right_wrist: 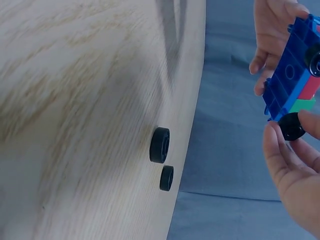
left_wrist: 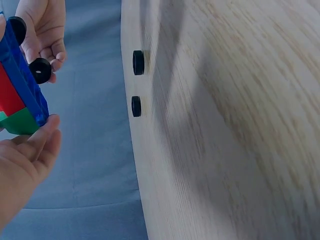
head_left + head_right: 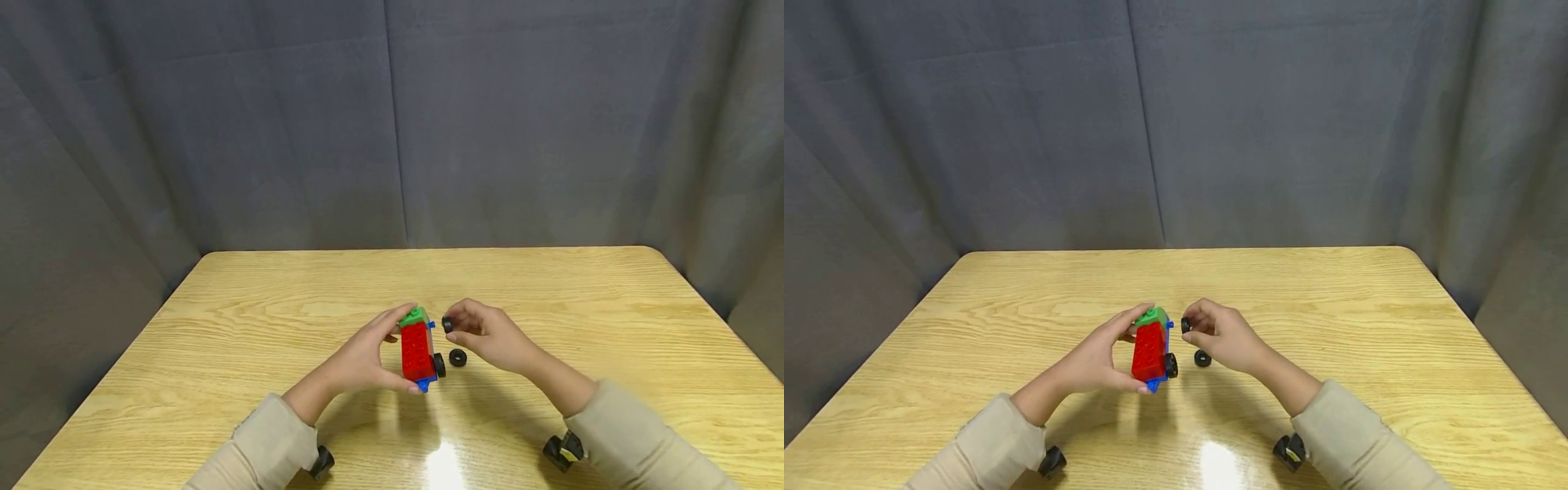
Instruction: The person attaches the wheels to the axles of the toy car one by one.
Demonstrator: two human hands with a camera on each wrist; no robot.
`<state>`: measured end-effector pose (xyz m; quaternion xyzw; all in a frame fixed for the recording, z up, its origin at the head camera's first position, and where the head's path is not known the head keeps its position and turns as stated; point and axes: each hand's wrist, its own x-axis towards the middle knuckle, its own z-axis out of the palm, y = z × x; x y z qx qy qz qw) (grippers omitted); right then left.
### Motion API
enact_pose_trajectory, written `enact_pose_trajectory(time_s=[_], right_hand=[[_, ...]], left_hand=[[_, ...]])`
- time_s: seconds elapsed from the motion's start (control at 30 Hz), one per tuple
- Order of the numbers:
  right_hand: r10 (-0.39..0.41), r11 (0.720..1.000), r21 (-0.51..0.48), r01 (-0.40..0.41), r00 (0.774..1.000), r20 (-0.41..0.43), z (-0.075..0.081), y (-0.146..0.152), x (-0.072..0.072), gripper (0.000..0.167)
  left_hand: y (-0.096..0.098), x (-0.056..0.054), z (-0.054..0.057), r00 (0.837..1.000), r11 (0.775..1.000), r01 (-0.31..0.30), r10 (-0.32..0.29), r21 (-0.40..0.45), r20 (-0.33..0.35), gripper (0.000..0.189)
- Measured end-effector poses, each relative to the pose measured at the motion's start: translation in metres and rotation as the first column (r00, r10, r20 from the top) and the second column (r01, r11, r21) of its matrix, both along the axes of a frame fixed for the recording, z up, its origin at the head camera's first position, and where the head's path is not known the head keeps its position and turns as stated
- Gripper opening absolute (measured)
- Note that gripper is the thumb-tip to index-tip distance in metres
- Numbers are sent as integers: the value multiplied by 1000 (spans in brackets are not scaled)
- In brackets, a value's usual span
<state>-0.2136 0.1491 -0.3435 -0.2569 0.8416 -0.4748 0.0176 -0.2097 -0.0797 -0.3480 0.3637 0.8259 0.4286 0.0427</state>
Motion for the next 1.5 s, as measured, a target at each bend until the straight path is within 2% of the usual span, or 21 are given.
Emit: enact_pose_trajectory(time_s=[0.53, 1.03, 1.27, 1.5], right_hand=[[6, 1000, -6, -6, 1000, 10, -4, -6, -3, 25], [44, 994, -99, -37, 996, 73, -5, -9, -2, 24], [36, 995, -95, -31, 998, 51, -8, -9, -2, 26], [19, 997, -76, -17, 1000, 25, -9, -8, -3, 27]], left_hand=[[-1, 0, 0, 1000, 1000, 12, -12, -20, 21, 97], [1, 1, -2, 1000, 1000, 0, 1, -28, 24, 98], [1, 2, -2, 999, 998, -7, 10, -62, 39, 100], [0, 0, -1, 999, 998, 17, -15, -60, 41, 101]])
